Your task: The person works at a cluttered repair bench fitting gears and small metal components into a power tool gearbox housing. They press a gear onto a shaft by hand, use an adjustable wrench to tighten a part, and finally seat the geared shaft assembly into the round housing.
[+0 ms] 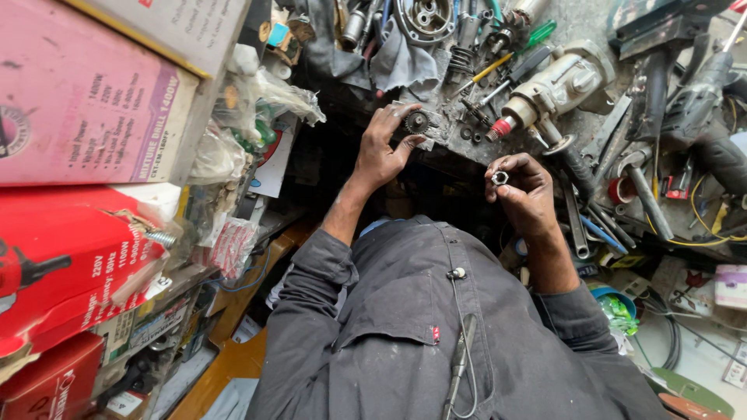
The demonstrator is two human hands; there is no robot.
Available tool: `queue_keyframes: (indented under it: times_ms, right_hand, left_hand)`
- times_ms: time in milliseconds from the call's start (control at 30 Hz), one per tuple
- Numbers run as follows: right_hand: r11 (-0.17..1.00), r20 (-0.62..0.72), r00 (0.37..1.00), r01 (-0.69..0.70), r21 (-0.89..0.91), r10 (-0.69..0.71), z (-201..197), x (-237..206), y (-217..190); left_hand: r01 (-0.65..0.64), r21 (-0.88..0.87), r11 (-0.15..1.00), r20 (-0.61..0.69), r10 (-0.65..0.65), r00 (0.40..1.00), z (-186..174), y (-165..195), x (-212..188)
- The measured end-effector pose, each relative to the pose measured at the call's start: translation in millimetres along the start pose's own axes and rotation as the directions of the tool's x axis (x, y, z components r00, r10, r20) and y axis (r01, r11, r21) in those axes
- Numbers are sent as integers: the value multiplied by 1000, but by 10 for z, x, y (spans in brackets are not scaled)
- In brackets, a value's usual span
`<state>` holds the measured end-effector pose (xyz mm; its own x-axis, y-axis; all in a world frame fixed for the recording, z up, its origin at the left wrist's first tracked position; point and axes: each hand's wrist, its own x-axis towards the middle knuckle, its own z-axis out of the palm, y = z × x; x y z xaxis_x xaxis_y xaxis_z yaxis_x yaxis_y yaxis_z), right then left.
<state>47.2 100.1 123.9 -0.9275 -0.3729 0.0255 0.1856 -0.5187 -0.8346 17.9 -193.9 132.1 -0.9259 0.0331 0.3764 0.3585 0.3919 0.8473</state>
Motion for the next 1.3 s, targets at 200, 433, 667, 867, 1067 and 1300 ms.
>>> queue_keyframes:
  times_ms: [200, 433, 667, 867, 1067, 1300]
  right_hand:
    - [694, -258, 964, -146, -705, -58, 19, 198, 220]
    - [669, -236, 970, -140, -730, -54, 37, 454, 342]
    - [259, 131, 978, 171, -951, -163, 266, 1540, 105]
    - [-235, 467, 878, 478, -847, 105, 477, 2204, 307]
    - [-312, 456, 844, 531, -788, 283, 369, 2163, 324]
    - [-235, 496, 783, 598, -766, 375, 320, 2097, 176]
  left_hand:
    - [20, -11, 1000, -4, -20, 1000, -27, 28, 1]
    - [24, -234, 972, -163, -64, 984, -136, 113, -17]
    - [205, -176, 963, -342, -255, 905, -213, -316, 100]
    - [196, -194, 961, -386, -259, 885, -164, -472, -107]
    - [253, -282, 925, -405, -354, 843, -239, -552, -347]
    - [269, -299, 916, -370, -371, 852, -219, -491, -390]
